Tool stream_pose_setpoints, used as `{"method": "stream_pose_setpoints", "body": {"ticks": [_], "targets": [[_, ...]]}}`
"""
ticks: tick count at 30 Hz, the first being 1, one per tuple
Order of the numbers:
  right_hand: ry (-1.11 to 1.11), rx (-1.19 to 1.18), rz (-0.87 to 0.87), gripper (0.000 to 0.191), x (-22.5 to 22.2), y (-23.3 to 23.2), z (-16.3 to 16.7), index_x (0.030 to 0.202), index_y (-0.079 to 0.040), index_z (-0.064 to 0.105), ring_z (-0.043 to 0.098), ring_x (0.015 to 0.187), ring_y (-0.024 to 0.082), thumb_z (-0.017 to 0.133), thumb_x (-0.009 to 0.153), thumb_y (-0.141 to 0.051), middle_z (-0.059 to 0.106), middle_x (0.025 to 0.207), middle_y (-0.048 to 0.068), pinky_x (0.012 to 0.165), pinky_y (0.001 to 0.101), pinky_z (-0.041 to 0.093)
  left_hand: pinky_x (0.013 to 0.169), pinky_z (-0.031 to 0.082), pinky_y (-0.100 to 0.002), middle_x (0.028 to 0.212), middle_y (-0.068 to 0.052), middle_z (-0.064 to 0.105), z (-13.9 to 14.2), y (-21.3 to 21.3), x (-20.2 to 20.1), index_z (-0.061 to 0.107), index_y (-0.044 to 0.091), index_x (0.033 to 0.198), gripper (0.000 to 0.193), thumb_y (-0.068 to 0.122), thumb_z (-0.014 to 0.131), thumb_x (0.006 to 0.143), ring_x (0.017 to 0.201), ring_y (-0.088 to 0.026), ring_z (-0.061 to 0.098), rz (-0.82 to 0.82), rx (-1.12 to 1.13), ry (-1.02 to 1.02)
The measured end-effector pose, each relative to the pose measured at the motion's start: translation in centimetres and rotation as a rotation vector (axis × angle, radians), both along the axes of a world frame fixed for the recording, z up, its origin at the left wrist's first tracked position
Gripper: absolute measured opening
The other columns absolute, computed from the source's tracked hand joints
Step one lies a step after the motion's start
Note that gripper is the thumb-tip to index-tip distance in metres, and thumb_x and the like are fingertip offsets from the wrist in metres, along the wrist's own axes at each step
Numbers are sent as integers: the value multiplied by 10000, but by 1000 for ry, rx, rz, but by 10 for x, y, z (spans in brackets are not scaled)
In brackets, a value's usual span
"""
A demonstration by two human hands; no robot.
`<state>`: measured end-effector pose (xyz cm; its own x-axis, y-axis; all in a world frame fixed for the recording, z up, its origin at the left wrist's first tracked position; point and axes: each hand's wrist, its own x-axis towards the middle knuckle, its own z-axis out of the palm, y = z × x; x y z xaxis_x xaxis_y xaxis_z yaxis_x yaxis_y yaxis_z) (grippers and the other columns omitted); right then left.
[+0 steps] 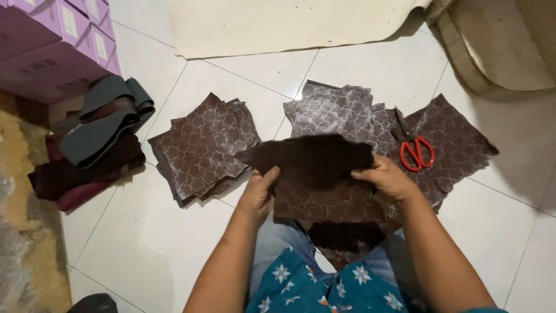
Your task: The person sits on the floor and uses red-handled scissors to trim the edges of multiple brown patterned fabric pieces. They stack the cut pieces into a pile and later handle pink and white paper patterns on a nearby table.
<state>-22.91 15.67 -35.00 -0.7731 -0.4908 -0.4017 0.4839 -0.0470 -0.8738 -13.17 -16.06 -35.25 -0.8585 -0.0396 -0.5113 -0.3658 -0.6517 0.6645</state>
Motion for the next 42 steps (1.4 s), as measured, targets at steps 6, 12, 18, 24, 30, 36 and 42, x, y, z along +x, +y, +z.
{"method": "stream_pose_setpoints", "body": {"ticks": [6, 12, 18, 24, 30, 36, 42], "targets": [[188, 418, -135, 500, 21, -9, -24, 1373, -82, 596, 690, 1032, 162, 707, 895, -176, 718, 1201, 43, 938, 316, 532, 904, 571, -398, 1139, -118, 748, 45, -4, 12, 653, -9, 1251, 382, 102, 697, 889, 1008, -239, 715, -161, -237, 34], [9, -60, -113, 301, 62, -37, -58, 1190, -19, 623, 618, 906, 100, 714, 957, -186, 678, 1011, 17, 849, 283, 508, 919, 598, -402, 1158, -139, 736, 55, -50, 75, 646, -22, 1246, 373, 90, 689, 892, 1031, -250, 716, -172, 5, -49], [-76, 305, 286, 258, 102, -68, -65, 1110, -58, 667, 462, 737, 123, 659, 960, -268, 599, 866, -20, 664, 316, 385, 954, 567, -426, 1206, -150, 731, 50, -76, 148, 640, -8, 1287, 443, 264, 644, 937, 1081, -273, 708, -117, -33, -281], [192, 428, 215, 314, 111, -108, -61, 1104, -31, 678, 576, 879, 115, 689, 957, -308, 686, 959, 16, 819, 292, 491, 1014, 539, -405, 1308, -117, 672, 45, -50, 181, 517, 86, 1398, 541, 119, 661, 878, 1159, -229, 662, -8, -238, -258], [87, 407, 137, 753, 119, -119, -40, 1426, -71, 372, 683, 887, 181, 762, 834, -324, 704, 1026, 112, 765, 334, 559, 961, 564, -382, 1276, -121, 686, 51, -43, 185, 524, 66, 1374, 577, -42, 605, 813, 1113, -242, 688, 92, -402, -174], [-106, 267, 281, 715, 108, -117, -17, 1378, 9, 516, 637, 660, 155, 805, 768, -227, 710, 934, 82, 523, 313, 530, 848, 568, -340, 1138, -112, 743, 53, -73, 157, 618, 12, 1292, 446, -6, 632, 846, 973, -220, 708, 177, -650, -96], [190, 267, 289, 655, 49, -195, 32, 1371, 60, 573, 657, 685, 182, 795, 843, -258, 683, 910, 154, 542, 308, 577, 617, 418, -480, 1016, -234, 714, 81, -153, 105, 659, -4, 1292, 435, 137, 712, 884, 713, -330, 548, 168, -864, -294]]}}
